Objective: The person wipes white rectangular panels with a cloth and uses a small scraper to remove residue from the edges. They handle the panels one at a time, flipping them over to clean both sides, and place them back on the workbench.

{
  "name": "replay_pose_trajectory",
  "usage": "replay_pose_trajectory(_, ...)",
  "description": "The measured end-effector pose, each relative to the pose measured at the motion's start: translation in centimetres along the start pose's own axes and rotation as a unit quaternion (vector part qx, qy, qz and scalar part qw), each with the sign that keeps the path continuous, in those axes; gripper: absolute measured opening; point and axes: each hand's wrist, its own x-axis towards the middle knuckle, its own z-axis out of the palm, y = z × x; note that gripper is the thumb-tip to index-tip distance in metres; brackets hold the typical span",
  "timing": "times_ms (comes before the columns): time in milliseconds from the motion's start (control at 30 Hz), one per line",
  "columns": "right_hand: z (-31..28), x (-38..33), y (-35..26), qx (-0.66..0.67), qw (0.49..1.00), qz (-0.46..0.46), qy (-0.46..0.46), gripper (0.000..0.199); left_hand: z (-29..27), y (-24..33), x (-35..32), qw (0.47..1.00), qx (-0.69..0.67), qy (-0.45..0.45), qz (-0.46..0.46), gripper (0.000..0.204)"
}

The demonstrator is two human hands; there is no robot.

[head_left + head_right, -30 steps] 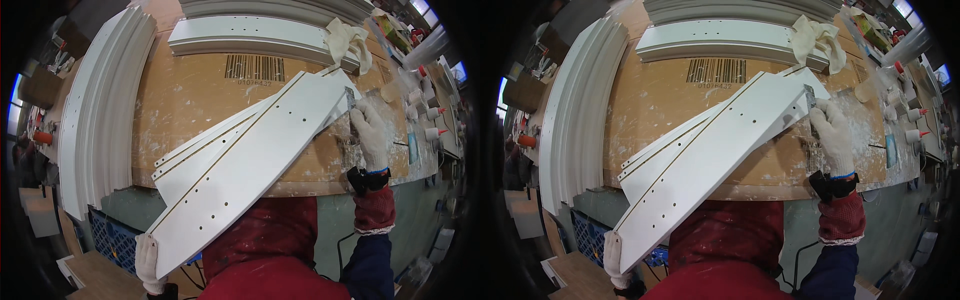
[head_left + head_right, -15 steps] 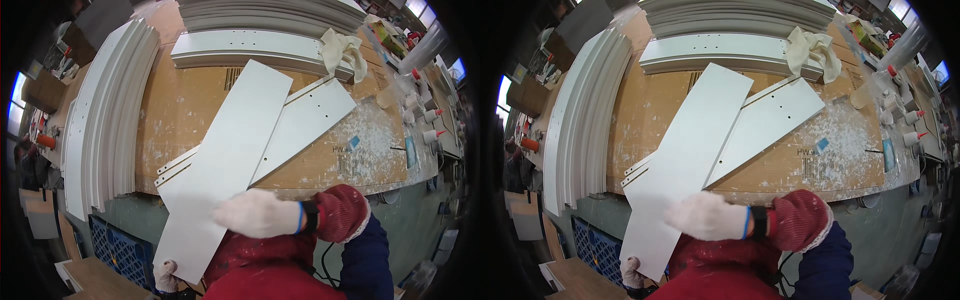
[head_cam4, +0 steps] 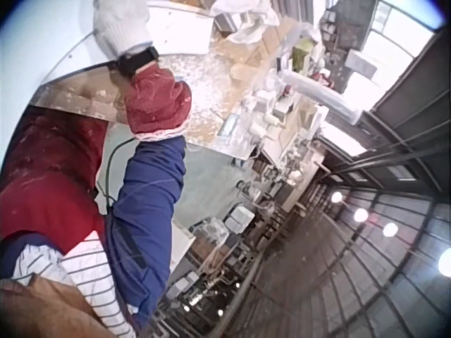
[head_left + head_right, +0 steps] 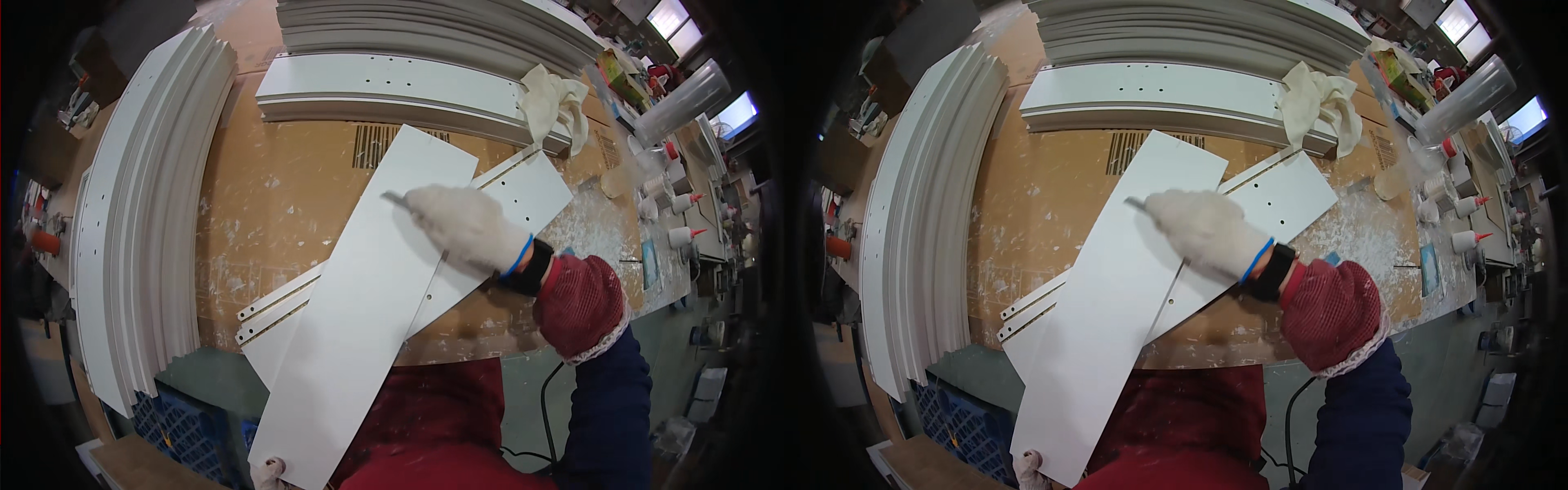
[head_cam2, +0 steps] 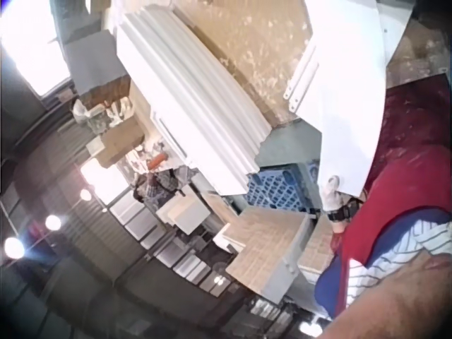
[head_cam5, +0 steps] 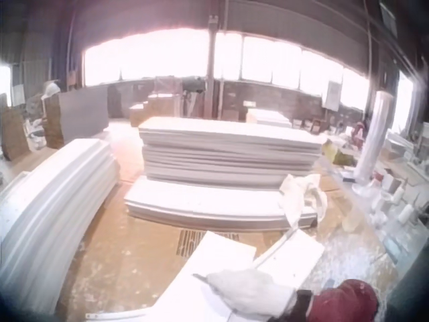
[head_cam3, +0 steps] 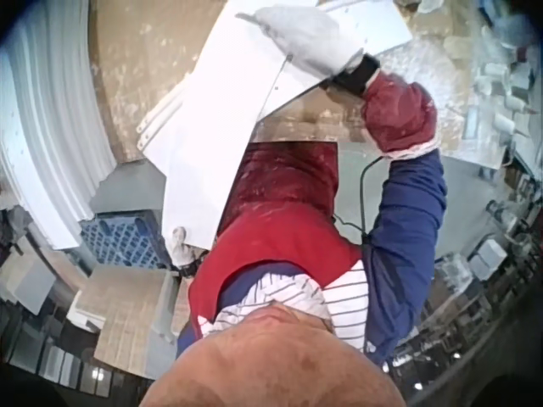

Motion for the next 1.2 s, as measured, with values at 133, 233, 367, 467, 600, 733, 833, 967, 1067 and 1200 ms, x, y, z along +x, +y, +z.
replay_pose_trajectory(133,-3.3,0.7,10.6,-0.119,0.982,0.132,0.066,0.017,-1.5,0.2,0.7,0.999,0.01,0.023,-0.025,0.072)
replay_pose_trajectory(233,-4.8,0.3,11.1,-0.079,0.974,0.175,0.121,0.014,-2.8,0.3,0.6,0.998,0.016,0.042,-0.036,0.072)
replay_pose_trajectory(367,-3.9,1.0,2.1,0.018,0.998,0.024,0.063,0.01,-3.9,0.3,-0.5,0.995,0.023,0.073,-0.056,0.072)
replay_pose_trajectory(467,-2.8,1.1,-2.5,-0.029,0.994,-0.089,-0.051,0.011,-4.4,0.7,-0.2,0.994,0.027,0.074,-0.069,0.072)
replay_pose_trajectory(600,-1.5,1.0,-3.5,0.0,0.986,-0.113,-0.121,0.012,-4.9,1.3,0.0,0.993,0.035,0.079,-0.083,0.073)
replay_pose_trajectory(733,-1.0,2.8,0.0,0.035,0.998,0.012,-0.059,0.013,-5.3,1.3,-0.3,0.992,0.034,0.086,-0.088,0.073)
replay_pose_trajectory(833,-3.0,4.5,2.7,-0.026,0.992,0.116,-0.03,0.015,-5.6,1.4,-0.2,0.992,0.033,0.084,-0.084,0.073)
replay_pose_trajectory(967,-3.6,4.4,3.1,-0.008,0.994,0.111,0.004,0.013,-6.3,1.2,-0.3,0.993,0.03,0.082,-0.083,0.073)
replay_pose_trajectory(1067,-2.1,3.1,-1.0,-0.017,0.997,0.013,-0.069,0.015,-6.9,1.3,-0.6,0.992,0.036,0.08,-0.088,0.073)
replay_pose_trajectory(1200,-1.5,3.9,0.9,-0.002,0.998,0.042,-0.048,0.019,-9.0,1.4,-1.2,0.993,0.048,0.054,-0.094,0.073)
